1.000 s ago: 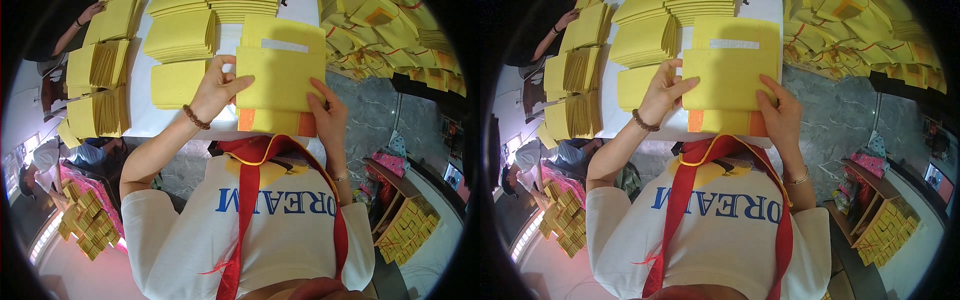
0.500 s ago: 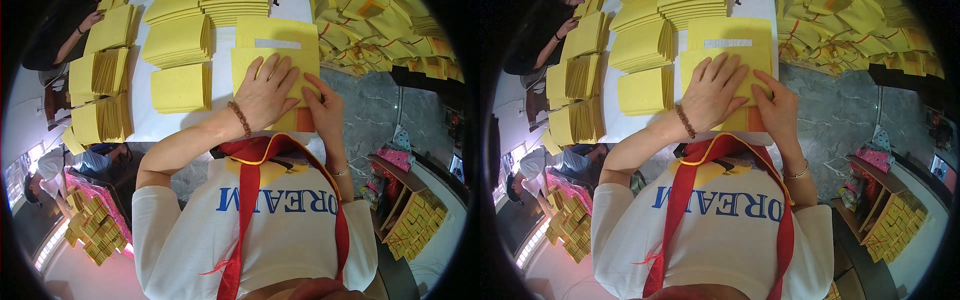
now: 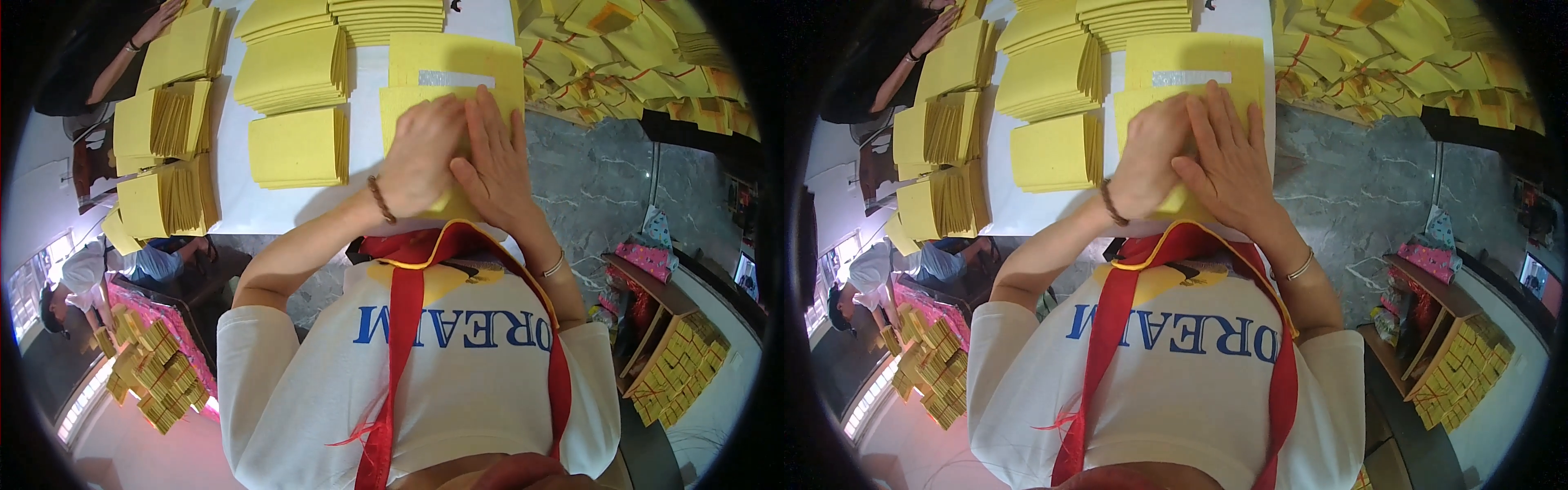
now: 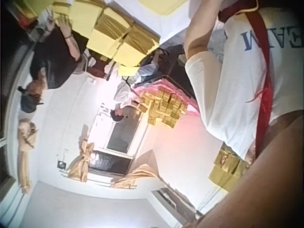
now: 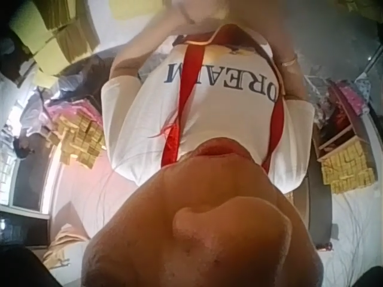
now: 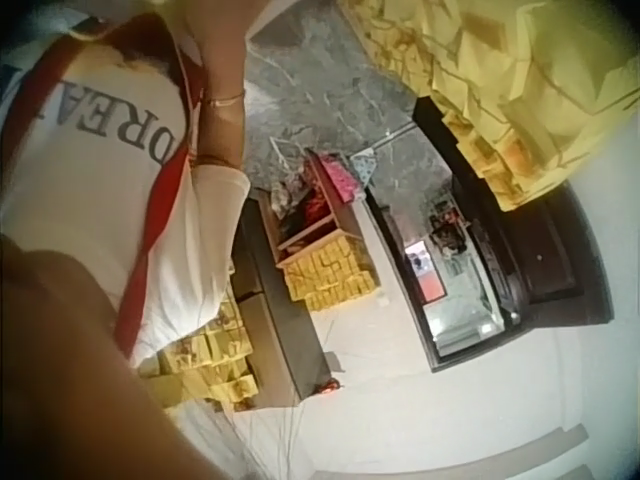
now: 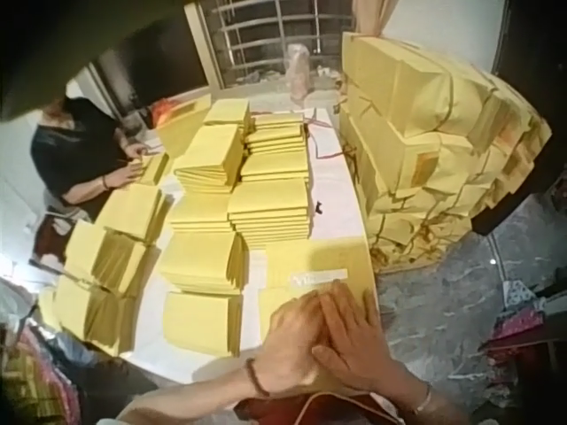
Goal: Folding and stacking yellow paper sheets on a workbench.
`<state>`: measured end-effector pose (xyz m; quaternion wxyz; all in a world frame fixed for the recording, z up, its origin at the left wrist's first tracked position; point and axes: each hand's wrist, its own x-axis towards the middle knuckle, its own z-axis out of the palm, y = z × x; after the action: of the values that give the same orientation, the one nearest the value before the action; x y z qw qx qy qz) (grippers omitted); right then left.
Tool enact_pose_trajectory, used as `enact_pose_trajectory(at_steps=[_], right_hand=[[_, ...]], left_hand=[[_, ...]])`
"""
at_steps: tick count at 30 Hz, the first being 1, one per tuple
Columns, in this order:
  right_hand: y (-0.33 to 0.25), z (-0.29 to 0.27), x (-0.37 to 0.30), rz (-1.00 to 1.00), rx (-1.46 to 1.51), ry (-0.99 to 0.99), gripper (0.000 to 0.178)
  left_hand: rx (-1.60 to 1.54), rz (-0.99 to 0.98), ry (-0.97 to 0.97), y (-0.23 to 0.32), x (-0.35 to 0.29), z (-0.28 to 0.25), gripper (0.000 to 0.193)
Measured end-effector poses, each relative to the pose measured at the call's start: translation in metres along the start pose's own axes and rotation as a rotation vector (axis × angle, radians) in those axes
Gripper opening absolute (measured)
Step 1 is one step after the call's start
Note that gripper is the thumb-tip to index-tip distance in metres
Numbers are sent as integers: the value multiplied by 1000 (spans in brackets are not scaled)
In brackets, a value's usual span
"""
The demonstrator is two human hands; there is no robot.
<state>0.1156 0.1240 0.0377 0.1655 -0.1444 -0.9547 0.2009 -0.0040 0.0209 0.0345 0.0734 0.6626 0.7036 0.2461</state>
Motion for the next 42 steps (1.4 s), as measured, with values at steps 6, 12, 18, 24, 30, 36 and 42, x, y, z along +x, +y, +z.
enact_pose_trajectory(at_steps=[6, 12, 18, 24, 30, 36, 42], right_hand=[[-8, -1, 3, -8, -261, -76, 61], [18, -14, 1, 37, 268, -43, 54], [48, -36, 0, 212, 1700, 422, 40], [62, -41, -29, 246, 1540, 474, 34], [82, -37, -45, 427, 1416, 566, 30], [62, -20, -34, 514, 1381, 550, 26], [51, -16, -30, 461, 1212, 530, 23]], left_hand=[[-932, -252, 429, -12, -8, -9, 42], [-15, 50, 120, 17, -20, -30, 49], [600, 19, 35, 33, -6, -15, 52], [361, 54, 381, -9, -41, -78, 42], [643, -124, 289, -108, -143, -68, 46], [510, -306, 73, -144, -176, -16, 51], [497, -357, 62, -139, -185, 0, 67]])
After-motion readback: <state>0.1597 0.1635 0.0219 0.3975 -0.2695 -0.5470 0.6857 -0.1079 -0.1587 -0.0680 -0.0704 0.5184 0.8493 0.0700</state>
